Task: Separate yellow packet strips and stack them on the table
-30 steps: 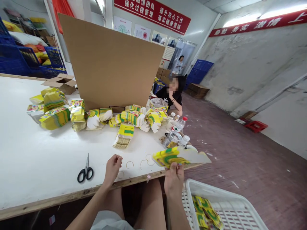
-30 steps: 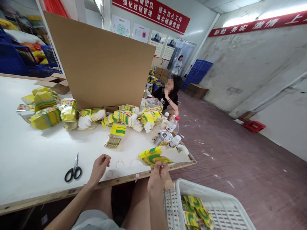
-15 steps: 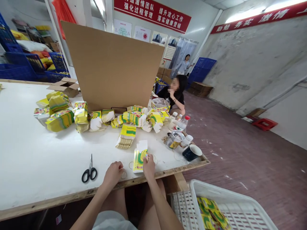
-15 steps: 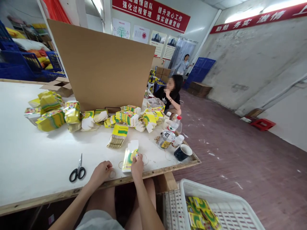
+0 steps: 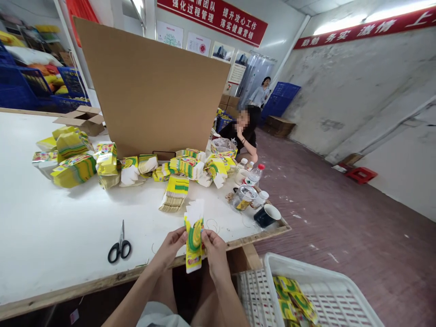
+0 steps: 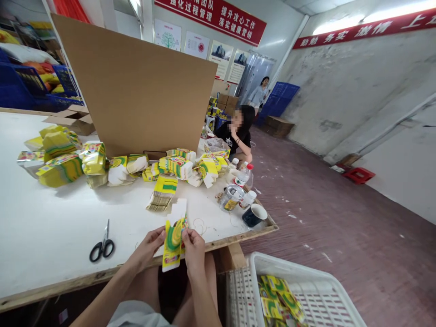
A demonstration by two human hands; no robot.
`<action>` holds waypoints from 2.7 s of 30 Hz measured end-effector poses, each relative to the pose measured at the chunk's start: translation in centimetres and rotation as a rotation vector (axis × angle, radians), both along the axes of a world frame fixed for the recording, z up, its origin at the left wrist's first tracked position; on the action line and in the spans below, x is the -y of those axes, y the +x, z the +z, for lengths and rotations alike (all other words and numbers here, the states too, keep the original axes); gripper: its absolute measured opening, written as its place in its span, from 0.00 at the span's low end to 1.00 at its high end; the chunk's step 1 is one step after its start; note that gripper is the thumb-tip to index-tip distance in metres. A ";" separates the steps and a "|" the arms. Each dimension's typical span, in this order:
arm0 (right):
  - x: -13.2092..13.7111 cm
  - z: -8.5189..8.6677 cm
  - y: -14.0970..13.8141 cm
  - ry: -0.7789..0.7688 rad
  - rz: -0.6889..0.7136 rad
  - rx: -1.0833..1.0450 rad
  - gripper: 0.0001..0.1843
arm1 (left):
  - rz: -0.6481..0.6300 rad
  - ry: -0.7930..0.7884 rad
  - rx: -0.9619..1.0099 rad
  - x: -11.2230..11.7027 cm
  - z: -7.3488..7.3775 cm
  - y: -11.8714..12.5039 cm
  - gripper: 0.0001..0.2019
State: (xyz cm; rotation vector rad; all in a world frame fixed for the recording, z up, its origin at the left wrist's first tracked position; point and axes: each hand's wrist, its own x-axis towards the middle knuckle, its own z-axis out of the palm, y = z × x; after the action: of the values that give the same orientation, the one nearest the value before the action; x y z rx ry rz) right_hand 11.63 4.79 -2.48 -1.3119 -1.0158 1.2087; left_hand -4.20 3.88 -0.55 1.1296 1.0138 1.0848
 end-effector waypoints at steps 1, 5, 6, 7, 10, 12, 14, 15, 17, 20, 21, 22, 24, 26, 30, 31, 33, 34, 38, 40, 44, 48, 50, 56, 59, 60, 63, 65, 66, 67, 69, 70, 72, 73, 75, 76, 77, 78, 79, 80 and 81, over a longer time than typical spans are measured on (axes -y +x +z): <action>0.5 0.4 -0.3 -0.009 0.016 -0.043 0.24 | -0.033 -0.011 0.052 0.2 0.4 0.4 0.31; 2.2 1.5 -0.6 -0.034 0.030 -0.150 0.21 | -0.099 -0.080 0.261 1.0 1.0 1.5 0.29; 2.4 1.7 -0.5 -0.038 0.028 -0.160 0.21 | -0.100 -0.109 0.336 1.2 1.0 1.7 0.27; 2.7 1.9 -0.4 -0.041 0.027 -0.165 0.21 | -0.096 -0.135 0.404 1.3 0.9 1.7 0.26; 3.2 2.5 -0.1 -0.050 0.044 -0.155 0.22 | -0.056 -0.173 0.489 1.6 0.5 1.8 0.22; 3.4 2.9 0.0 -0.048 0.058 -0.135 0.23 | -0.030 -0.176 0.479 1.7 0.2 1.9 0.21; 3.6 3.2 0.0 -0.039 0.063 -0.109 0.22 | -0.013 -0.177 0.455 1.8 -0.1 2.0 0.21; 3.7 3.4 -0.1 -0.031 0.062 -0.093 0.21 | 0.000 -0.173 0.435 1.9 -0.2 2.1 0.22; 3.9 3.4 -0.2 -0.012 0.056 -0.051 0.19 | 0.030 -0.157 0.395 1.9 -0.5 2.4 0.22; 4.1 3.2 -0.4 0.011 0.034 0.015 0.17 | 0.061 -0.133 0.369 1.8 -0.9 2.8 0.22; 4.1 3.1 -0.5 0.017 0.020 0.032 0.17 | 0.062 -0.125 0.363 1.8 -1.0 2.9 0.22; 4.1 3.0 -0.4 0.021 0.005 0.045 0.17 | 0.066 -0.115 0.346 1.8 -1.0 2.9 0.22; 4.1 2.8 -0.3 0.033 -0.026 0.069 0.16 | 0.074 -0.092 0.287 2.0 -1.0 2.8 0.26; 4.2 2.8 0.1 0.058 -0.038 0.094 0.16 | 0.063 -0.068 0.228 2.4 -0.6 2.4 0.32; 4.4 3.9 1.4 0.121 0.085 0.117 0.27 | -0.060 -0.039 0.212 3.0 1.2 1.3 0.34; 4.5 4.3 1.7 0.129 0.142 0.103 0.27 | -0.101 -0.042 0.221 3.1 1.7 1.0 0.33; 4.6 5.2 2.3 0.140 0.238 0.071 0.24 | -0.171 -0.061 0.248 3.2 2.6 0.7 0.28; 4.6 5.6 2.6 0.142 0.275 0.061 0.21 | -0.203 -0.072 0.264 3.3 2.9 0.6 0.24; 4.4 6.5 3.6 0.172 0.317 0.154 0.15 | -0.280 -0.099 0.335 3.8 3.4 0.9 0.18; 4.2 6.4 3.8 0.210 0.292 0.220 0.18 | -0.273 -0.108 0.372 4.0 3.4 1.1 0.26; 4.1 5.9 3.9 0.227 0.191 0.199 0.14 | -0.289 -0.171 0.367 4.1 3.2 1.2 0.41; 4.2 6.2 4.4 0.144 0.021 0.075 0.20 | -0.230 -0.123 0.260 3.7 2.9 1.2 0.32; 4.2 6.7 4.6 0.071 0.149 0.095 0.22 | -0.209 -0.087 0.194 3.6 2.9 1.4 0.29; 4.3 6.9 4.4 0.073 0.289 0.452 0.16 | -0.225 -0.012 0.103 3.8 2.7 1.8 0.26; 4.3 6.5 3.8 0.119 0.234 0.561 0.16 | -0.231 -0.044 0.143 3.8 2.5 1.7 0.28; 4.4 6.4 3.6 0.128 0.230 0.574 0.16 | -0.223 -0.052 0.158 3.8 2.4 1.7 0.29; 4.6 6.0 3.2 0.144 0.229 0.598 0.18 | -0.200 -0.058 0.203 3.9 2.2 1.9 0.30; 4.8 5.7 3.1 0.139 0.217 0.614 0.19 | -0.202 -0.064 0.228 3.9 2.0 2.2 0.30; 4.8 5.5 3.1 0.133 0.208 0.619 0.19 | -0.202 -0.071 0.236 3.9 2.0 2.3 0.30; 4.8 5.4 3.1 0.126 0.193 0.621 0.20 | -0.200 -0.079 0.239 3.9 1.9 2.4 0.30; 4.7 5.3 3.3 0.118 0.168 0.601 0.20 | -0.181 -0.089 0.232 3.8 2.0 2.4 0.30; 4.6 5.3 3.5 0.115 0.173 0.566 0.20 | -0.166 -0.090 0.227 3.7 2.0 2.3 0.30; 4.5 5.3 3.9 0.112 0.210 0.446 0.17 | -0.152 -0.097 0.231 3.6 2.2 2.2 0.29; 4.4 5.4 4.0 0.119 0.218 0.389 0.16 | -0.158 -0.103 0.242 3.6 2.2 2.2 0.29; 4.4 5.4 4.1 0.139 0.206 0.321 0.16 | -0.185 -0.113 0.284 3.7 2.2 2.4 0.27; 4.4 5.4 4.1 0.145 0.192 0.298 0.16 | -0.200 -0.113 0.307 3.8 2.2 2.8 0.27; 4.5 5.4 4.1 0.146 0.185 0.274 0.16 | -0.213 -0.105 0.324 3.9 2.1 3.2 0.26; 4.7 5.6 4.3 0.141 0.185 0.252 0.17 | -0.227 -0.091 0.330 4.0 1.9 3.6 0.26; 5.0 5.8 4.8 0.137 0.180 0.250 0.17 | -0.237 -0.070 0.317 4.0 1.7 4.1 0.25; 5.3 6.2 5.6 0.140 0.155 0.290 0.18 | -0.236 -0.037 0.271 4.0 1.5 4.4 0.24; 5.8 6.8 6.8 0.159 0.099 0.387 0.18 | -0.218 0.009 0.186 3.8 1.1 4.6 0.24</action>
State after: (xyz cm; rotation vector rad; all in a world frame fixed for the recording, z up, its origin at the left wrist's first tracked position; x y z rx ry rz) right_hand 18.42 -0.96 4.28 -1.4120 -1.4375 0.9399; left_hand 0.40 0.10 0.56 1.0970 0.7232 0.9983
